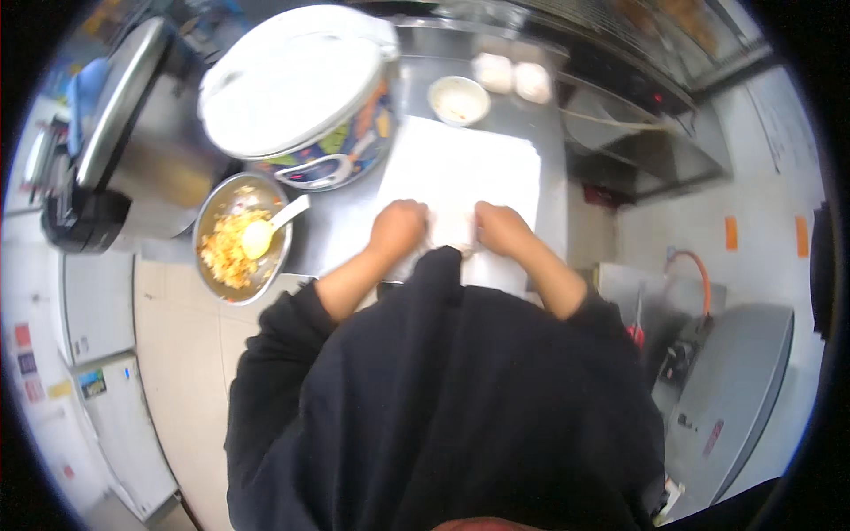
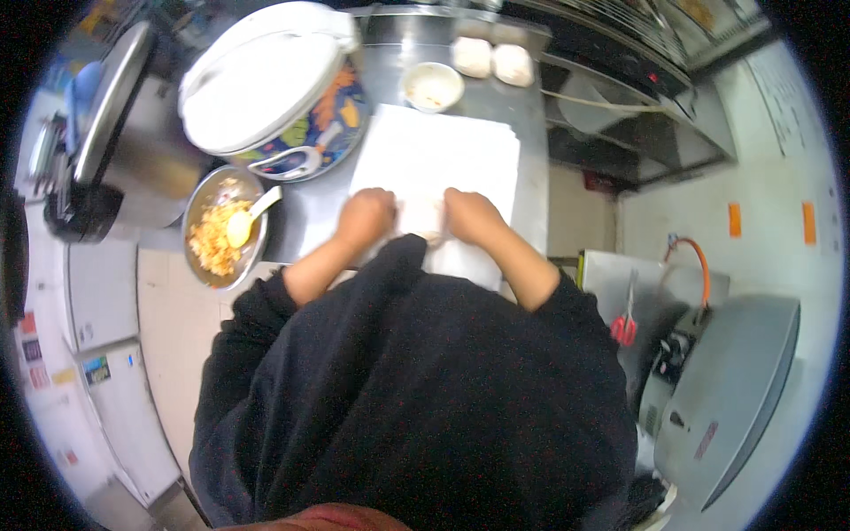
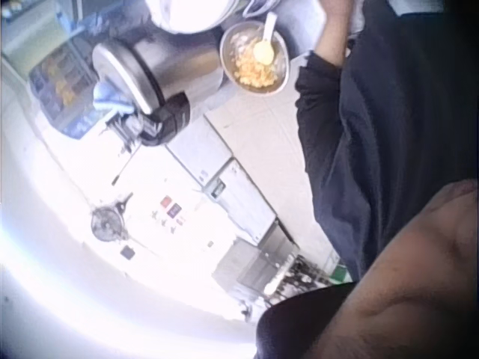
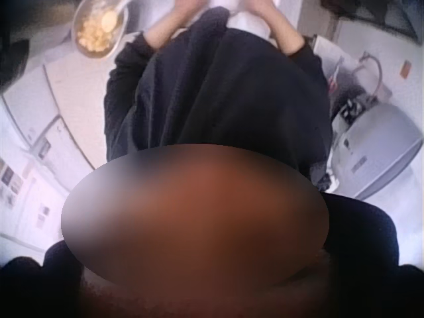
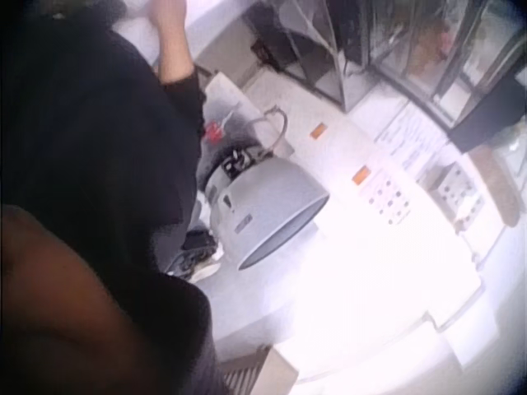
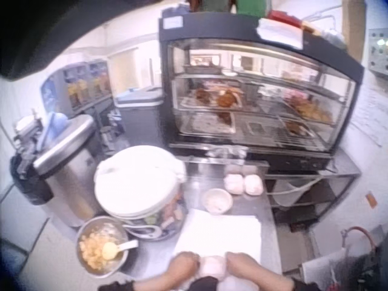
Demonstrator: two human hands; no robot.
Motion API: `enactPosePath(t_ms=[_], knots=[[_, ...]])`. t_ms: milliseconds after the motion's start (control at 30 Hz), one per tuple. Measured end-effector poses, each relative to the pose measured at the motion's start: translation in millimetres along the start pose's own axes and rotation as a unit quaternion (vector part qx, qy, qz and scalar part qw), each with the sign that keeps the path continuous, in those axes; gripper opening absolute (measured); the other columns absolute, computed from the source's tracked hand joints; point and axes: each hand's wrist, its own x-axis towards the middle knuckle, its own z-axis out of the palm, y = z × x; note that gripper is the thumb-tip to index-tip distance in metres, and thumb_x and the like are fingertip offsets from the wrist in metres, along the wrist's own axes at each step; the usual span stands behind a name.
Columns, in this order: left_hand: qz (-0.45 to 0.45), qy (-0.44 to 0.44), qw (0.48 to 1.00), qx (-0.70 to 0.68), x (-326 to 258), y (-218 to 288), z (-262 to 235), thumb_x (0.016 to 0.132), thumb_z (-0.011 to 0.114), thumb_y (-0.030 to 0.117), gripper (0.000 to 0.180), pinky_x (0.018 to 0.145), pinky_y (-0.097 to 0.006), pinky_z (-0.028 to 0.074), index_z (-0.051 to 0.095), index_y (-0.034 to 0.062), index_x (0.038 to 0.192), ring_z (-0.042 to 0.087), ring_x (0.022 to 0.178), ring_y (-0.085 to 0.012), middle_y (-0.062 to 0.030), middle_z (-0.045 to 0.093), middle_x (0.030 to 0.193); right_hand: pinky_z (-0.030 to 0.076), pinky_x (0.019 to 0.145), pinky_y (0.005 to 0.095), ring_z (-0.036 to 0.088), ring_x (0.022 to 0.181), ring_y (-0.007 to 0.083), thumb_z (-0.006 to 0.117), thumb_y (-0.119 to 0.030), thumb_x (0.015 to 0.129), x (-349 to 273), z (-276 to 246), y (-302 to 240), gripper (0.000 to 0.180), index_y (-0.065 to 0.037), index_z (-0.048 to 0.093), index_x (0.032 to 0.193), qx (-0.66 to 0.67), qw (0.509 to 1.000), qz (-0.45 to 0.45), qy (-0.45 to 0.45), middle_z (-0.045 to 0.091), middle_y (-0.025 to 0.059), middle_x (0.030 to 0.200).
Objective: The person organizes wrapping paper sheets, scoops rice into a bowl with a paddle, turns the molded rice out onto the paper, and wraps the rice balls by hand.
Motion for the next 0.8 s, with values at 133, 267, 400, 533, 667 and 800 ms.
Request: enactPosePath(t_ms=[133, 267, 400, 533, 667, 800], knots=[[0.097, 0.136, 0.98, -0.112, -43, 8, 8, 0.071, 0.059, 0.01, 0.028, 0.076, -0.038, 0.049, 0.059, 0.0026, 0.099, 0.057, 0.091, -0.0301, -0.0133, 0.06, 0.099, 0.046, 0.066, 0.0406, 0.06, 0.073, 0.0331, 0.054, -0.009, 0.074, -38, 13, -17, 0.023, -0.003, 0.054, 0.096, 0.088, 0.99, 0.048, 0.103, 0.062, 0.0165, 0.076], [0.121, 0.105, 0.984, -0.073, -48, 9, -3, 0.07, 0.065, 0.013, 0.04, 0.079, -0.036, 0.048, 0.057, -0.002, 0.107, 0.055, 0.095, -0.0271, -0.0135, 0.059, 0.104, 0.048, 0.069, 0.0398, 0.062, 0.072, 0.0319, 0.051, -0.012, 0.075, -25, 7, -9, 0.022, 0.0, 0.058, 0.092, 0.17, 0.982, 0.028, 0.081, 0.062, 0.0188, 0.075], [0.049, 0.103, 0.98, -0.162, -37, 11, -1, 0.074, 0.063, 0.017, 0.037, 0.078, -0.039, 0.047, 0.059, 0.0002, 0.107, 0.057, 0.089, -0.0306, -0.0138, 0.062, 0.096, 0.05, 0.059, 0.0367, 0.061, 0.058, 0.0258, 0.05, -0.01, 0.076, 6, 13, 2, 0.017, 0.002, 0.058, 0.084, 0.264, 0.96, 0.091, 0.002, 0.06, 0.0162, 0.066], [-0.176, 0.053, 0.84, -0.51, -29, 18, 0, 0.082, 0.053, 0.015, 0.035, 0.085, -0.031, 0.045, 0.057, -0.0015, 0.114, 0.058, 0.098, -0.0234, -0.0104, 0.063, 0.105, 0.047, 0.048, 0.0339, 0.057, 0.049, 0.0226, 0.046, -0.011, 0.08, 6, 20, -23, 0.018, 0.004, 0.056, 0.079, 0.417, 0.9, 0.103, 0.072, 0.057, 0.0138, 0.06], [-0.264, 0.036, 0.565, -0.781, -25, 10, 8, 0.09, 0.043, 0.029, 0.044, 0.087, -0.03, 0.044, 0.053, -0.0009, 0.121, 0.057, 0.098, -0.0216, -0.0136, 0.056, 0.117, 0.048, 0.067, 0.0369, 0.06, 0.071, 0.0311, 0.049, -0.012, 0.077, 1, 40, -42, 0.021, 0.001, 0.061, 0.089, 0.255, 0.945, 0.045, 0.2, 0.06, 0.0183, 0.076], [-0.302, 0.035, 0.752, -0.586, -13, 25, -19, 0.088, 0.05, 0.046, 0.055, 0.076, -0.032, 0.044, 0.062, -0.0061, 0.099, 0.059, 0.085, -0.0224, -0.0175, 0.063, 0.09, 0.045, 0.081, 0.0378, 0.056, 0.093, 0.0318, 0.05, -0.01, 0.077, -9, 49, -58, 0.03, -0.004, 0.064, 0.103, 0.227, 0.928, -0.031, 0.293, 0.056, 0.0179, 0.098]])
